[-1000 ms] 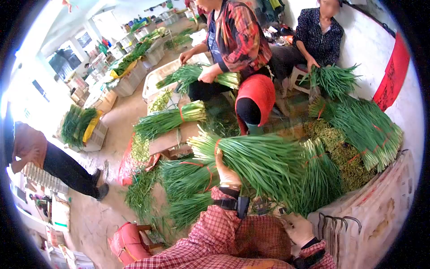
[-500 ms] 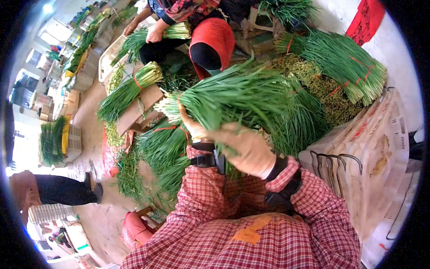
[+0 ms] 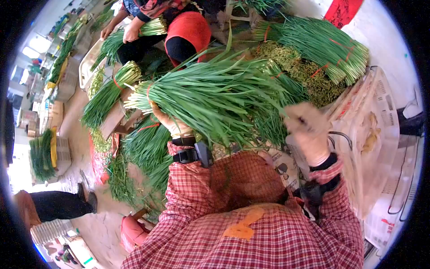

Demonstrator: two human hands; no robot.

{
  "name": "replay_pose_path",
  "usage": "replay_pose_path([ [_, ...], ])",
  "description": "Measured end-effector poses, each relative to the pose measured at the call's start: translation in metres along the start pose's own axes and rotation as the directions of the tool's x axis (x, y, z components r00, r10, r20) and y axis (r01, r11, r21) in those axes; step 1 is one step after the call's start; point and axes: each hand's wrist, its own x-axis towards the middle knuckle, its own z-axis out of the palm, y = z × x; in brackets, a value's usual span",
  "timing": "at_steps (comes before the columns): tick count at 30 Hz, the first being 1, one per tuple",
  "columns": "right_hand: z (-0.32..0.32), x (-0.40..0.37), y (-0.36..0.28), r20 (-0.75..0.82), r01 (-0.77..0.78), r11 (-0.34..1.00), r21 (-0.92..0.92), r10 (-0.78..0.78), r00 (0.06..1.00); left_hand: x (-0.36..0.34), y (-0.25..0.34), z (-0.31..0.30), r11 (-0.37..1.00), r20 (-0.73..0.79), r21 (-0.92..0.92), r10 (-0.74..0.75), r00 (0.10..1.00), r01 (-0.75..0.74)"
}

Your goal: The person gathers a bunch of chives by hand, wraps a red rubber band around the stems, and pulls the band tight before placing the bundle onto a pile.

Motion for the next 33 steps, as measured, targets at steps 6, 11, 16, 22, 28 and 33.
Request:
replay_pose_path([
  [6,0.004,0.071,-0.091,0.262,0.422,0.823,-0.381,-0.341,0.903,0.0,-0.002,-0.005,1.0,0.07,-0.012,-0.016,0.997,0.017],
  [11,0.045,0.086,-0.09,0.473,0.687,0.489,-0.537,-0.5,0.726,0.0,-0.004,-0.004,0.996,0.012,-0.083,-0.042,0.999,0.043],
  [16,0.068,0.085,-0.09,0.386,0.592,0.569,-0.57,-0.451,0.805,-0.002,-0.003,0.003,0.995,-0.018,-0.066,-0.081,0.997,0.079],
  [22,0.081,0.09,-0.076,0.395,0.616,0.553,-0.561,-0.476,0.786,-0.006,0.002,-0.001,0.92,0.242,-0.35,-0.093,0.966,0.176],
  [28,0.072,0.117,-0.061,0.229,-0.011,0.851,0.525,-0.129,0.965,0.0,-0.001,-0.01,0.966,0.146,-0.248,-0.038,0.989,0.074],
  [33,0.027,0.109,-0.064,0.172,-0.042,0.834,0.55,-0.064,0.983,-0.002,0.002,-0.017,0.909,0.031,-0.354,-0.224,0.974,0.221],
])
